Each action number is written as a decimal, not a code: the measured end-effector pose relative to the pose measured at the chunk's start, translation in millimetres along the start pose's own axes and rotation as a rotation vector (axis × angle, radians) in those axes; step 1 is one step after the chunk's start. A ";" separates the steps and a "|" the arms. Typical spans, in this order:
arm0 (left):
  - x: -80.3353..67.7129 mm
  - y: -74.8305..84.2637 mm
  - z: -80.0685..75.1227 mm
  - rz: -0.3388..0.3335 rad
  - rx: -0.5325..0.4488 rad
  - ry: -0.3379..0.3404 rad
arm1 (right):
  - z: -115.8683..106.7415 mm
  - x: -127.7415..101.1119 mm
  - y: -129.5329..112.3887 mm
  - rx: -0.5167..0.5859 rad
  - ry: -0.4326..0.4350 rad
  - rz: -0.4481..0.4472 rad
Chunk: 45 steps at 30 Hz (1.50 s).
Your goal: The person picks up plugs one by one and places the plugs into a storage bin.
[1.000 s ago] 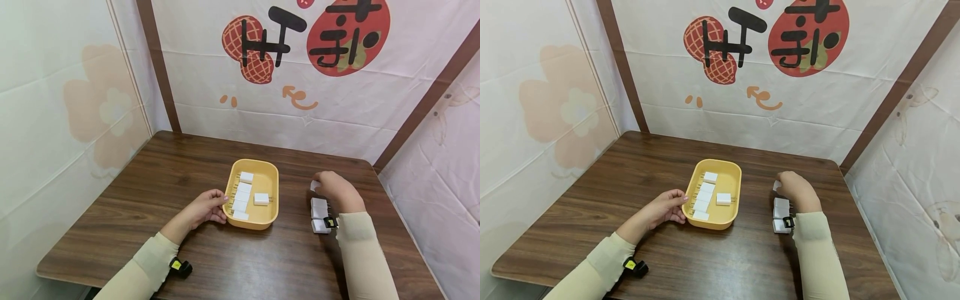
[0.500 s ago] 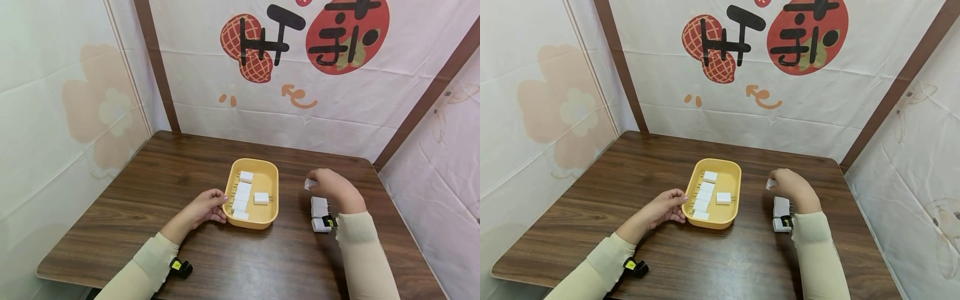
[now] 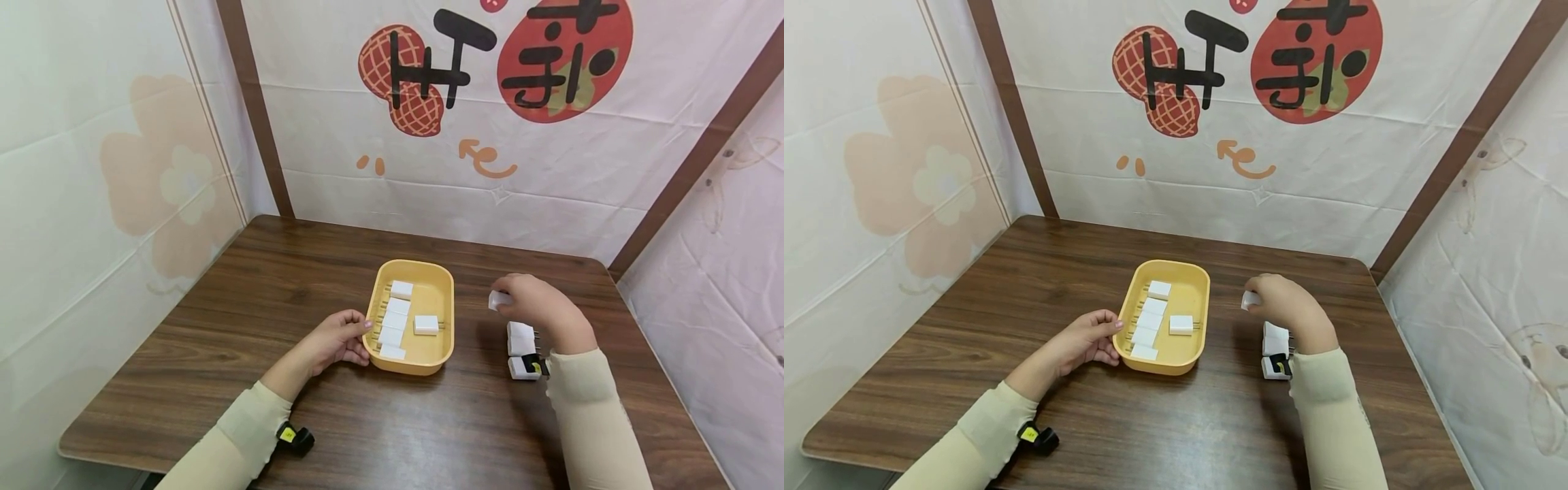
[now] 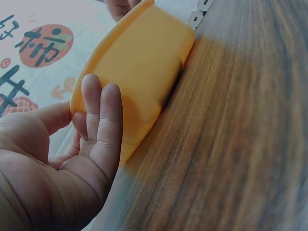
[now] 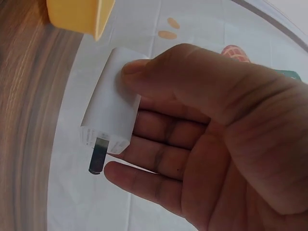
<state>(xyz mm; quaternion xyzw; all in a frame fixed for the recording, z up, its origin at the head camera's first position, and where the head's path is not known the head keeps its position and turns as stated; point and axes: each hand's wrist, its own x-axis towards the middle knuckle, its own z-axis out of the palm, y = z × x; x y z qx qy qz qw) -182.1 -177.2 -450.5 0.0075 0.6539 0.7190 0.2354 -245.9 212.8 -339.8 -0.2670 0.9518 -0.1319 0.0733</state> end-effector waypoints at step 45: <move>-0.1 0.4 0.3 0.010 -0.010 -0.007 | 12.3 -4.5 -67.6 -0.151 0.102 -0.210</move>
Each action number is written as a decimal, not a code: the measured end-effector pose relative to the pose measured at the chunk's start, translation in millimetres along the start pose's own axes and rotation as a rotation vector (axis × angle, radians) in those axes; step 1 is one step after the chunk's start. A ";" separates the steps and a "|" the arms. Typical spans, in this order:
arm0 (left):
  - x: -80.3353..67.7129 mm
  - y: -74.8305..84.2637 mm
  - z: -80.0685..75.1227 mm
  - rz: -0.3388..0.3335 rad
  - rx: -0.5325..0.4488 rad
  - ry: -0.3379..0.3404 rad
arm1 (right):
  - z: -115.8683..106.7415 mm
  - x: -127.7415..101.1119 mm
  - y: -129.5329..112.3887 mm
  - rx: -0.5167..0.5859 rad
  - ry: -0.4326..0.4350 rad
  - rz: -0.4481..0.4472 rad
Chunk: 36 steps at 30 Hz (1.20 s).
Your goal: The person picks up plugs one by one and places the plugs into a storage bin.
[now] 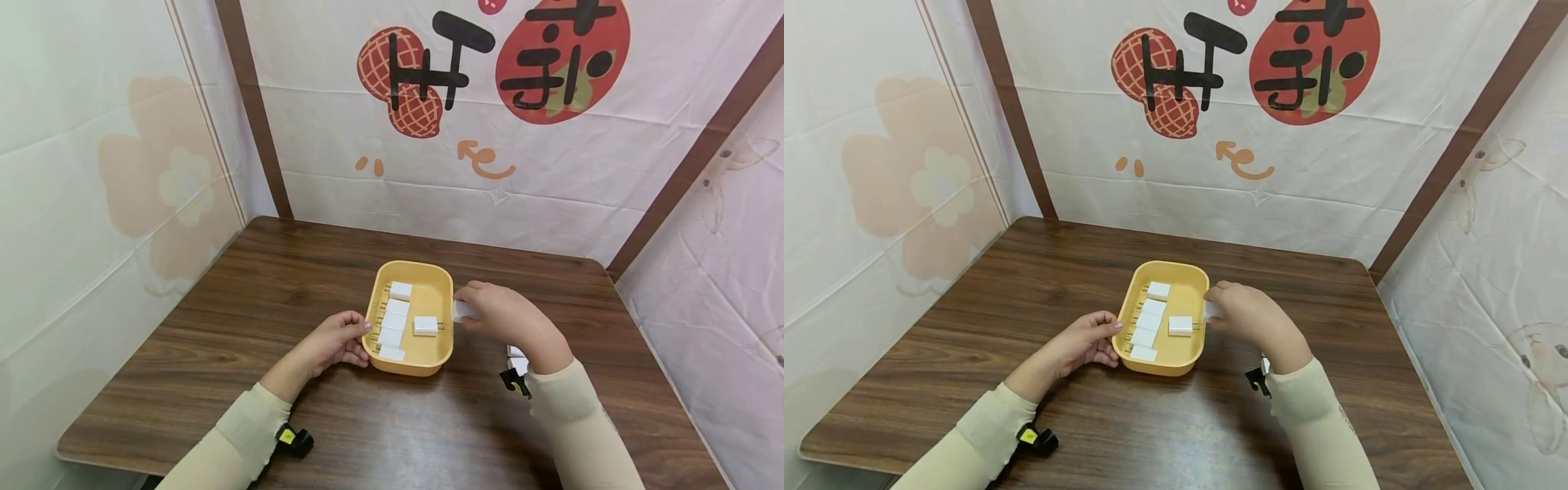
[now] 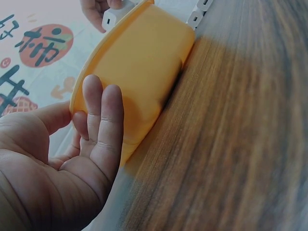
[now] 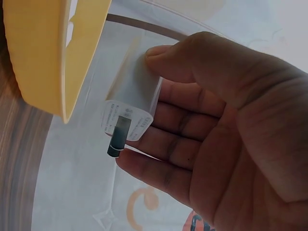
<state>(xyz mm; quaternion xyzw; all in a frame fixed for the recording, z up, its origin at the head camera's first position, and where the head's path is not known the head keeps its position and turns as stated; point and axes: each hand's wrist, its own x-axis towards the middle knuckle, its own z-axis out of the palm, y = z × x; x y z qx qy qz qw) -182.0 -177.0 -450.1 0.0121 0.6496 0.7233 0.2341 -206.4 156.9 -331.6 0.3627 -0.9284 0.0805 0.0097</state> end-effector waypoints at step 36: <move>-0.1 -0.5 -1.4 -0.001 0.009 0.003 | 24.1 14.5 -34.6 -0.057 -0.022 -0.147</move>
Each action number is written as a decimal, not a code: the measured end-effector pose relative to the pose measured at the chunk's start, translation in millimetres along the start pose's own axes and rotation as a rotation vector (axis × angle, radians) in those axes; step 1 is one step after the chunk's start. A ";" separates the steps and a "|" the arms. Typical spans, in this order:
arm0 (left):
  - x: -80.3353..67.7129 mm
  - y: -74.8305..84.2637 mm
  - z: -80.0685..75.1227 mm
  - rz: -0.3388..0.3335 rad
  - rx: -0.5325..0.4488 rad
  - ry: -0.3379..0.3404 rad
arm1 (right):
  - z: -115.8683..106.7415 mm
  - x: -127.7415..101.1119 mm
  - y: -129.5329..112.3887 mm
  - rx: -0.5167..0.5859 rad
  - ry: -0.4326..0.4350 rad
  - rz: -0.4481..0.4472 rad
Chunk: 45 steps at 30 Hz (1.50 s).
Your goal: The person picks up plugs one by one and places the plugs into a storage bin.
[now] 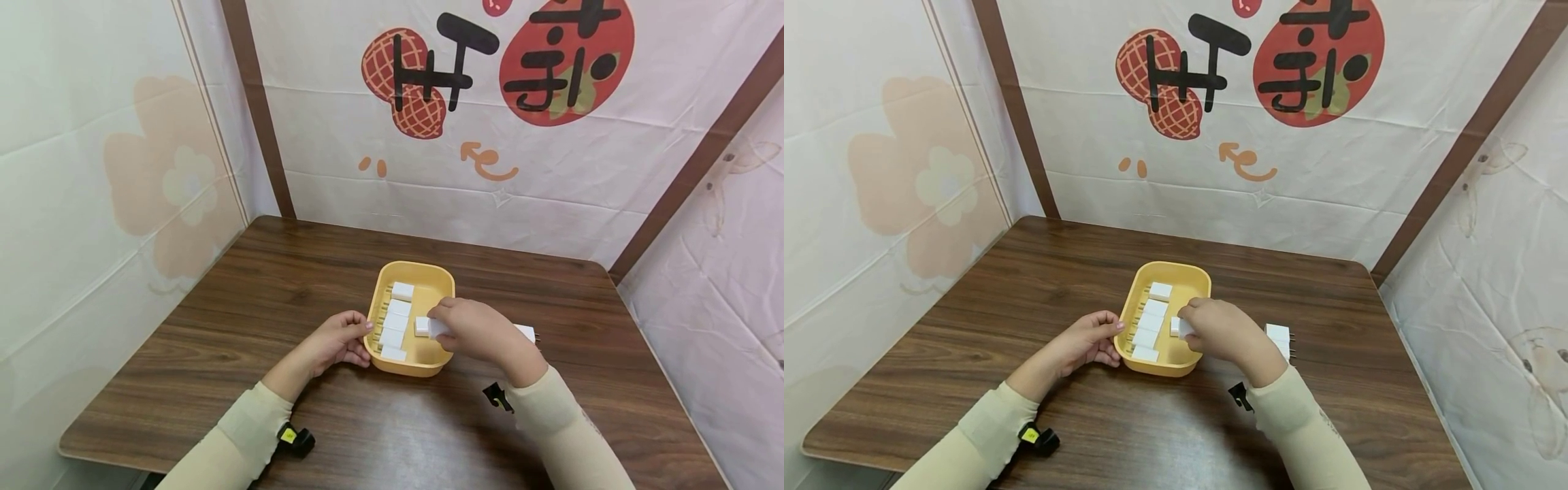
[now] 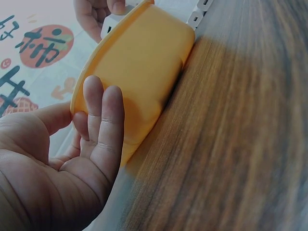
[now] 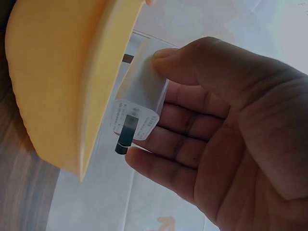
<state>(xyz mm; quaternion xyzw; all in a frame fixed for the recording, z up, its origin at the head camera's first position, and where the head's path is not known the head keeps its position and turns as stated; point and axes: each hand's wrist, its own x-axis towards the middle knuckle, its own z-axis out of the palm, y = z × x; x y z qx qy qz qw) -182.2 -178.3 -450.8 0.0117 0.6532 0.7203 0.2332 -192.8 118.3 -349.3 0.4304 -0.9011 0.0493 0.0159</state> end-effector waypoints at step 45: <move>4.3 -3.6 -2.8 -0.003 -0.002 -0.002 | 29.9 18.4 -12.5 -0.028 -0.069 -0.058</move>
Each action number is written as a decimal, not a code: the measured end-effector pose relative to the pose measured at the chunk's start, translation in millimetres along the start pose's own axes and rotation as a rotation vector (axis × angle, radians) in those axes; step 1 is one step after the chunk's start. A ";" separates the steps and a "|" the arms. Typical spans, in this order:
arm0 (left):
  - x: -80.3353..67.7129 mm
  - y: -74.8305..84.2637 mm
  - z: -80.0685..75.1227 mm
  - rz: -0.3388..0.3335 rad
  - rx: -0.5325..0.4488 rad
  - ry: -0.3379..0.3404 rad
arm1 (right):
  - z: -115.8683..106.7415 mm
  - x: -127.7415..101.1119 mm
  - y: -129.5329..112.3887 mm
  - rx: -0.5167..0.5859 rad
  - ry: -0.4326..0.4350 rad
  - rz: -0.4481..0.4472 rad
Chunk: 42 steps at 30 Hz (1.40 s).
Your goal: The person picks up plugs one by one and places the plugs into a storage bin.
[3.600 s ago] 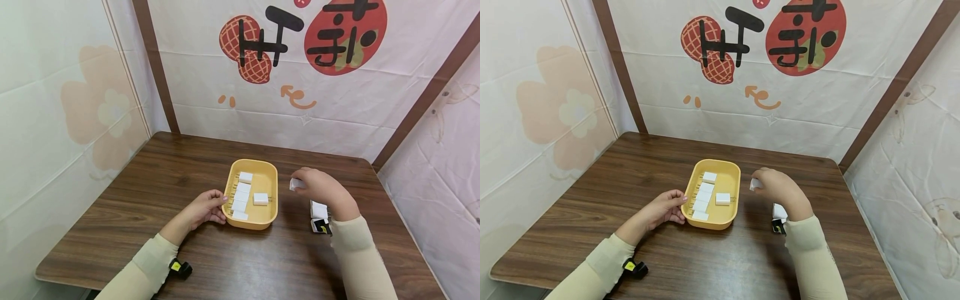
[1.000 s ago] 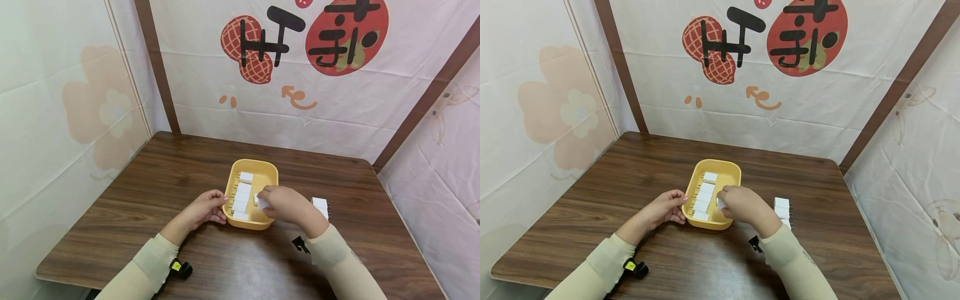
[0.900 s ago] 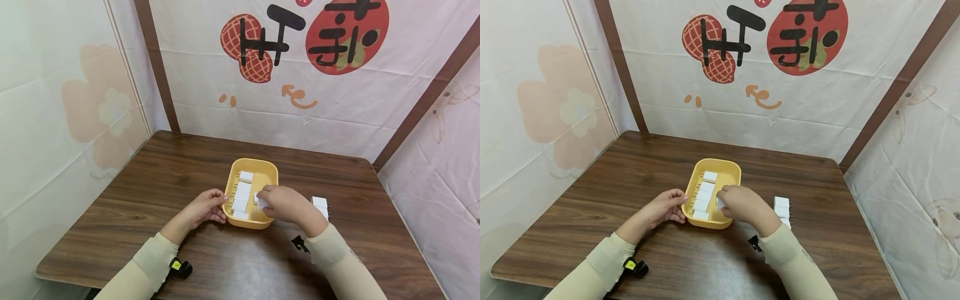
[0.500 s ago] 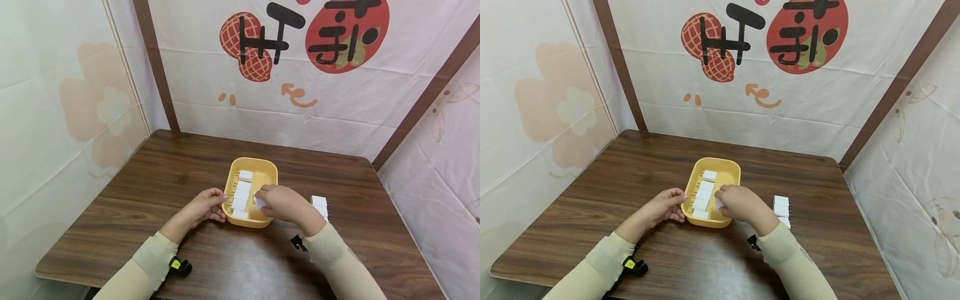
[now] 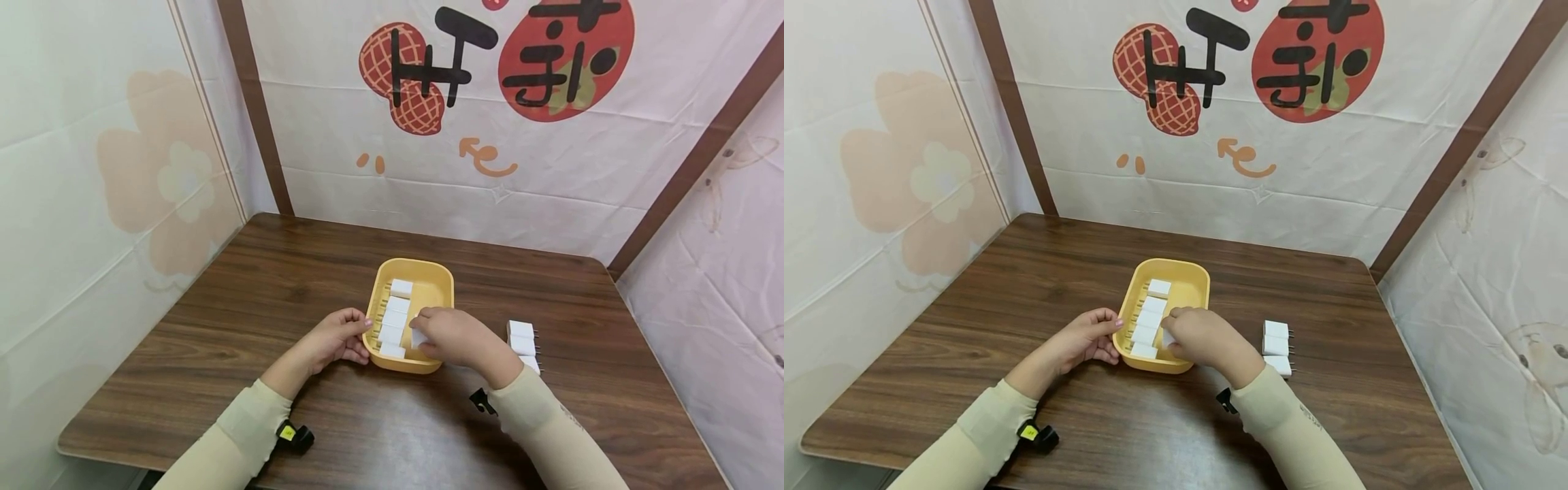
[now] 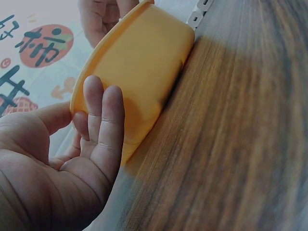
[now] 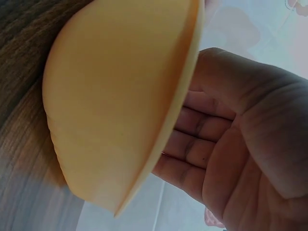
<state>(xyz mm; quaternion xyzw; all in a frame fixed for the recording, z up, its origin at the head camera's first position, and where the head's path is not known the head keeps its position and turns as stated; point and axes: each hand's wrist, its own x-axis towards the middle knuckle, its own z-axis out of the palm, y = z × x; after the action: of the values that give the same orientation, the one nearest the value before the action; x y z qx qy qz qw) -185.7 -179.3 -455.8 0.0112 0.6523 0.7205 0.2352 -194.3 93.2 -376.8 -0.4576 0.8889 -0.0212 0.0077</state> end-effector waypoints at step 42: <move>2.7 -2.9 12.3 0.021 -0.015 0.027 | 28.3 8.9 25.5 0.083 -0.099 -0.008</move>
<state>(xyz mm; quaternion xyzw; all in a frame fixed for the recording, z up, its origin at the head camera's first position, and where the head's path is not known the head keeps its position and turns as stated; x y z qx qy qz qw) -183.2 -166.7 -457.5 0.0067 0.6500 0.7277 0.2190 -219.2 99.9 -406.1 -0.4608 0.8840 -0.0357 0.0705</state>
